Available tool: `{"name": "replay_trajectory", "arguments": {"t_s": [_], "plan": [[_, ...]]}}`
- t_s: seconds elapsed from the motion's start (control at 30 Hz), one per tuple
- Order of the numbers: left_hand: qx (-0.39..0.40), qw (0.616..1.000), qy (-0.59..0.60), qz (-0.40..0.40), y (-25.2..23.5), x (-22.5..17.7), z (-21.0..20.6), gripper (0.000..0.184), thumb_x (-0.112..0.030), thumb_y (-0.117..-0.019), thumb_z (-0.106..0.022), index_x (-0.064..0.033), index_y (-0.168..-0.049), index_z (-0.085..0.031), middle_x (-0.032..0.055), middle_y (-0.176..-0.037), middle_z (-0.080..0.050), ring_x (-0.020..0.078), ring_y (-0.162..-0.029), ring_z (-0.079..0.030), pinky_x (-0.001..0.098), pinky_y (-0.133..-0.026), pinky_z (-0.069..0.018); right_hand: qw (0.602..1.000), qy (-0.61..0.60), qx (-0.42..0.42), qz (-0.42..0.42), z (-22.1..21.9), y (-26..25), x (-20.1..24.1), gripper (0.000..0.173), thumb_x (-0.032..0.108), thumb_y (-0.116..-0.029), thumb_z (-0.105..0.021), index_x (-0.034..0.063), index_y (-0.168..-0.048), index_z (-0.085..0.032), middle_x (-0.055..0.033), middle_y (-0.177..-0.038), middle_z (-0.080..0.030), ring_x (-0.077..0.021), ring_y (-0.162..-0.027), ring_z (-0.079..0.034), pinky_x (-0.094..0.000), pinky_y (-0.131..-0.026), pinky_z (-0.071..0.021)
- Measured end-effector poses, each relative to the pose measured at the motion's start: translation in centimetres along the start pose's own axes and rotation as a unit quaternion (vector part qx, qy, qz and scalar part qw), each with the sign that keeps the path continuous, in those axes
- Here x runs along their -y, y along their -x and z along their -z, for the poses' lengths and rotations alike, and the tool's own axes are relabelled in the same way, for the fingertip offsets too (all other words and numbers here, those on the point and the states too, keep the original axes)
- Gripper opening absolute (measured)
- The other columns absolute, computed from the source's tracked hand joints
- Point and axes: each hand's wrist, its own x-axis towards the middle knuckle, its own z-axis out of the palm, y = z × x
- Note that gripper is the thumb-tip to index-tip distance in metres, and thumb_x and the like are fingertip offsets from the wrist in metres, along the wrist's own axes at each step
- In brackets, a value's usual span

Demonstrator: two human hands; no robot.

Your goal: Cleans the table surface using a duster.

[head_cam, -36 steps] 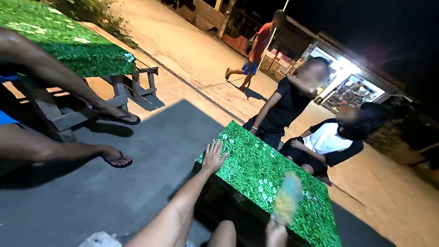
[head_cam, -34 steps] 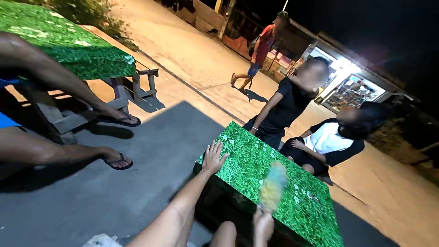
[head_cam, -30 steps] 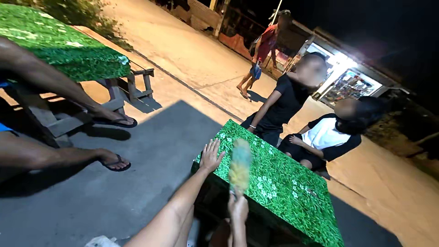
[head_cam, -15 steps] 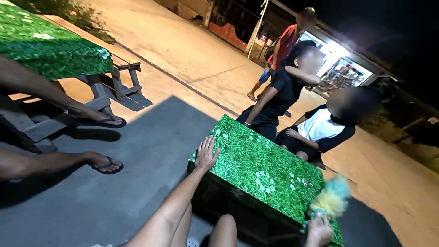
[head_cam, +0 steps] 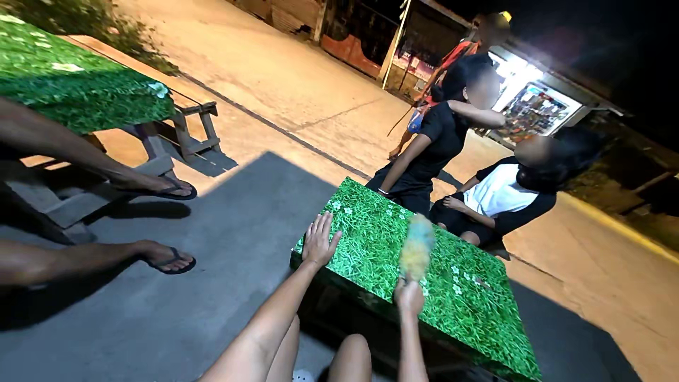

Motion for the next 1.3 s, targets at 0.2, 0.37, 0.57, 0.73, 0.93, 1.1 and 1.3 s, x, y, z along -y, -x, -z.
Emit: {"name": "replay_trajectory", "arguments": {"t_s": [0.2,0.37,0.57,0.73,0.93,1.1,1.3], "plan": [[-0.008,1.0,0.003,0.004,0.0,-0.1,0.6,0.067,-0.05,-0.1082,-0.028,-0.0096,-0.161,-0.033,0.009,-0.168,-0.031,0.0298,-0.157,-0.024,0.0515,-0.127,-0.0186,0.978,0.016,0.112,0.176,-2.9,5.3,10.4,0.042,0.033,-0.1079,-0.049,0.023,-0.147,-0.057,-0.0163,-0.116,-0.075,-0.0366,-0.108,-0.072,-0.0569,-0.092,-0.0555],[-0.028,0.999,0.031,0.014,0.0,0.1,0.5,0.066,-0.045,-0.108,-0.03,-0.0056,-0.16,-0.034,0.0114,-0.167,-0.032,0.0313,-0.156,-0.027,0.0517,-0.126,-0.0197,0.954,-0.204,0.0,0.221,-2.6,3.7,6.6,0.036,0.025,-0.1049,-0.057,0.0069,-0.133,-0.069,-0.02,-0.116,-0.075,-0.0394,-0.107,-0.072,-0.0624,-0.097,-0.0534],[-0.038,0.999,0.016,-0.005,0.1,-0.2,0.6,0.07,-0.05,-0.1068,-0.027,-0.0049,-0.16,-0.035,0.0126,-0.166,-0.034,0.0328,-0.156,-0.027,0.0517,-0.126,-0.0198,0.966,-0.134,-0.219,-0.036,6.0,-1.3,-8.8,0.042,0.027,-0.1089,-0.049,-0.0005,-0.137,-0.063,-0.0352,-0.117,-0.069,-0.056,-0.11,-0.066,-0.0737,-0.094,-0.047],[-0.06,0.998,0.006,-0.024,0.1,-0.3,0.4,0.073,-0.053,-0.1057,-0.025,-0.0041,-0.159,-0.035,0.0139,-0.167,-0.033,0.0347,-0.156,-0.027,0.0551,-0.125,-0.0204,0.953,-0.085,-0.207,-0.205,6.4,-4.4,-17.3,0.05,0.029,-0.1037,-0.049,-0.0065,-0.138,-0.056,-0.0297,-0.133,-0.064,-0.0456,-0.127,-0.061,-0.0608,-0.106,-0.0477],[-0.065,0.998,-0.005,-0.024,0.2,-0.3,0.5,0.073,-0.052,-0.1061,-0.025,-0.0036,-0.159,-0.035,0.0151,-0.167,-0.033,0.0352,-0.156,-0.028,0.0537,-0.126,-0.0199,0.992,-0.042,-0.079,-0.09,2.0,-5.2,-3.8,0.04,0.027,-0.1067,-0.052,-0.0001,-0.134,-0.063,-0.0298,-0.124,-0.068,-0.0486,-0.115,-0.066,-0.0659,-0.095,-0.0512],[-0.081,0.996,-0.018,-0.027,0.2,0.0,0.2,0.075,-0.054,-0.1058,-0.023,-0.0022,-0.159,-0.036,0.0157,-0.166,-0.033,0.0364,-0.155,-0.028,0.0552,-0.126,-0.0206,0.995,-0.004,0.056,0.085,-1.5,-2.6,10.5,0.038,0.027,-0.1065,-0.05,0.0086,-0.137,-0.063,-0.0221,-0.124,-0.071,-0.0413,-0.115,-0.068,-0.0604,-0.097,-0.053],[-0.098,0.995,-0.012,-0.015,0.2,-0.1,0.4,0.077,-0.055,-0.1052,-0.025,-0.0016,-0.159,-0.035,0.0154,-0.167,-0.031,0.0358,-0.156,-0.026,0.0557,-0.126,-0.018,0.97,0.043,0.105,0.217,-4.0,1.1,17.7,0.038,0.031,-0.1082,-0.046,0.0128,-0.138,-0.062,-0.0185,-0.12,-0.073,-0.0375,-0.113,-0.07,-0.0556,-0.095,-0.055]]}}
